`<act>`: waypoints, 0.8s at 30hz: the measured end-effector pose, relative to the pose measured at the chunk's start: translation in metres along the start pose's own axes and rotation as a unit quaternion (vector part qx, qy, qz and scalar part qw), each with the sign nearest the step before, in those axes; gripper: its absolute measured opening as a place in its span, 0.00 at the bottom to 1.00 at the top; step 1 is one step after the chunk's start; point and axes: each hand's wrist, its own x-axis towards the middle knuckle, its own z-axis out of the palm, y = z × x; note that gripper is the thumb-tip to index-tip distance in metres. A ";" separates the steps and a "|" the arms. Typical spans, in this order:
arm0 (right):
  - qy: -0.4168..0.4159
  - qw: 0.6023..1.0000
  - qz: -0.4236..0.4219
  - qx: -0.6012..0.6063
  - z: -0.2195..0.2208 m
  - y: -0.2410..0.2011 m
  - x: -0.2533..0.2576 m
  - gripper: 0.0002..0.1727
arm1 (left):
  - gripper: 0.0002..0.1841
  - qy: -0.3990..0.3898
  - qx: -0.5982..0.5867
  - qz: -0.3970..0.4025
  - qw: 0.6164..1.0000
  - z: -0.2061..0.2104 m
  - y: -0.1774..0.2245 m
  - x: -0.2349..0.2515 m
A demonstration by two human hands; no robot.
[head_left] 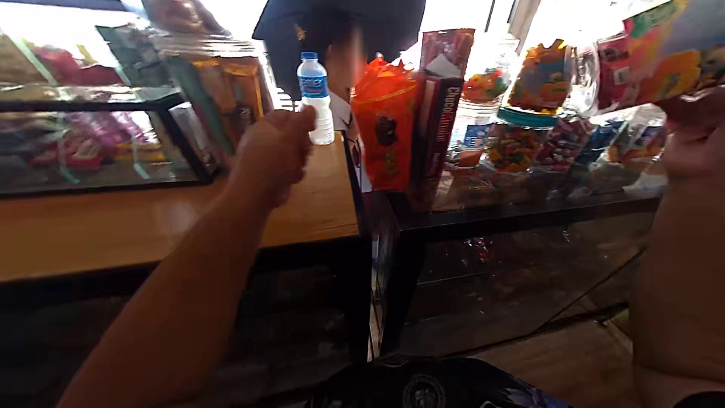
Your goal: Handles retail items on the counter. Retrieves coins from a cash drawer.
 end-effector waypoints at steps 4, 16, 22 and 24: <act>-0.118 0.978 0.084 0.148 0.124 -0.023 -0.084 0.12 | 0.44 -0.143 -0.085 0.161 0.973 0.017 -0.019 -0.053; -0.444 0.809 0.365 0.118 0.263 -0.029 -0.160 0.27 | 0.60 0.127 0.168 0.195 0.958 -0.080 -0.058 -0.089; -0.551 0.692 0.440 0.153 0.299 -0.019 -0.157 0.42 | 0.57 0.168 0.219 0.296 0.914 -0.106 -0.055 -0.103; -0.511 0.715 0.456 0.138 0.313 -0.025 -0.173 0.37 | 0.53 0.188 0.162 0.300 0.921 -0.110 -0.062 -0.103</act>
